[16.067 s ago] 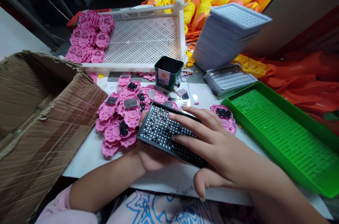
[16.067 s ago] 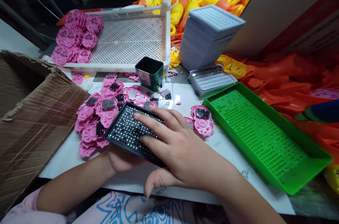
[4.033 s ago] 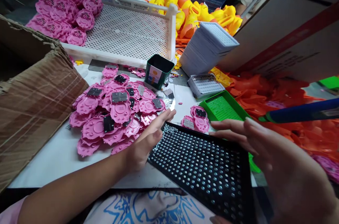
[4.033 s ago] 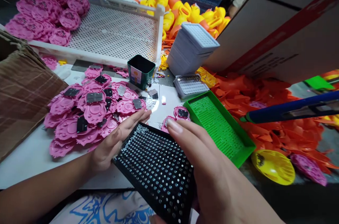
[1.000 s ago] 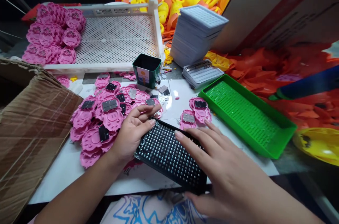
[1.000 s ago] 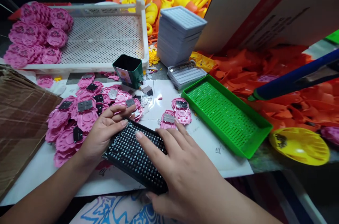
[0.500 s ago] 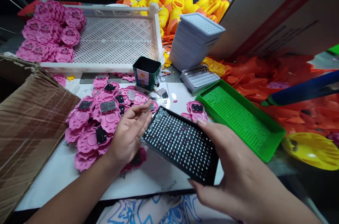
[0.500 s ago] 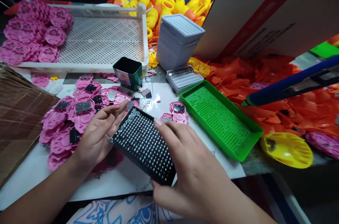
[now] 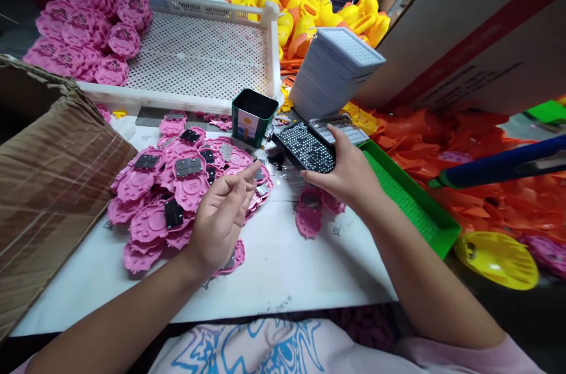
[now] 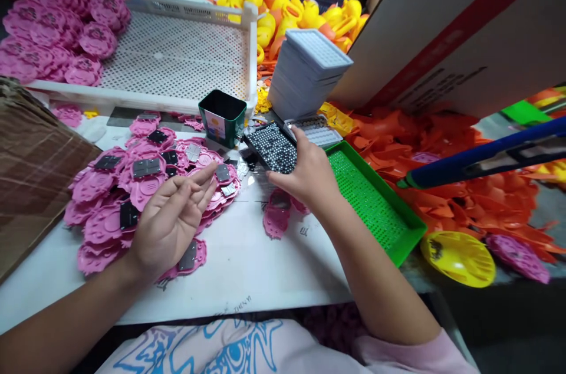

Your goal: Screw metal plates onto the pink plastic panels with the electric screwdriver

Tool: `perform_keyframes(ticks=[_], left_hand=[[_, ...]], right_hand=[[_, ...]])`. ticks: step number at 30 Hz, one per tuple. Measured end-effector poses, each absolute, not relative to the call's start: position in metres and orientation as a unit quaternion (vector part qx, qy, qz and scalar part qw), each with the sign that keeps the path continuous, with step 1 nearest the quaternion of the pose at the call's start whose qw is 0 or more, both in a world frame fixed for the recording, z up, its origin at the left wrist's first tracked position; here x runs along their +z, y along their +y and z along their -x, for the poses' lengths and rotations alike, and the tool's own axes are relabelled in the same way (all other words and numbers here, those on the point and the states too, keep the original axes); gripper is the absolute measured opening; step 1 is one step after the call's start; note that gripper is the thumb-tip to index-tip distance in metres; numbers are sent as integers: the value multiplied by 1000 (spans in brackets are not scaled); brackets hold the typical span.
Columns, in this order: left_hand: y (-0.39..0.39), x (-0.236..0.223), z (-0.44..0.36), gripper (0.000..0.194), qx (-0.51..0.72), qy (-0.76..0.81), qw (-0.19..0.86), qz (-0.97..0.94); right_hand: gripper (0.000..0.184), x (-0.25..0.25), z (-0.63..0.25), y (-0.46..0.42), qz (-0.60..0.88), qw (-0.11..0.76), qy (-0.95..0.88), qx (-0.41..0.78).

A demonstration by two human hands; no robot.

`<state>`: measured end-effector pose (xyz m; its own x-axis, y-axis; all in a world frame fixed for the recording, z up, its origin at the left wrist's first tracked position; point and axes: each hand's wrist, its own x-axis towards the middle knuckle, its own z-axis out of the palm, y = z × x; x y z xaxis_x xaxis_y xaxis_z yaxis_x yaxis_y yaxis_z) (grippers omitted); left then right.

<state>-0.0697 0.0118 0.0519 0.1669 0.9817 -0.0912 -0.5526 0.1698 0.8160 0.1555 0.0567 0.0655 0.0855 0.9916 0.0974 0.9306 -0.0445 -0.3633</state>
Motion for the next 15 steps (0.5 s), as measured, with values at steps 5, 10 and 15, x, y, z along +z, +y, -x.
perform_keyframes(ticks=[5,10,15], left_hand=[[11,47,72,13,551,297,712,-319],[9,47,72,13,542,305,715,-320],[9,49,70,13,538,309,720,-310]], right_hand=[[91,50,-152,74,727,182,-660,52],[92,39,-149,81,732,193,-653,24],[90,36,-142,85,750,160,-642,-12]])
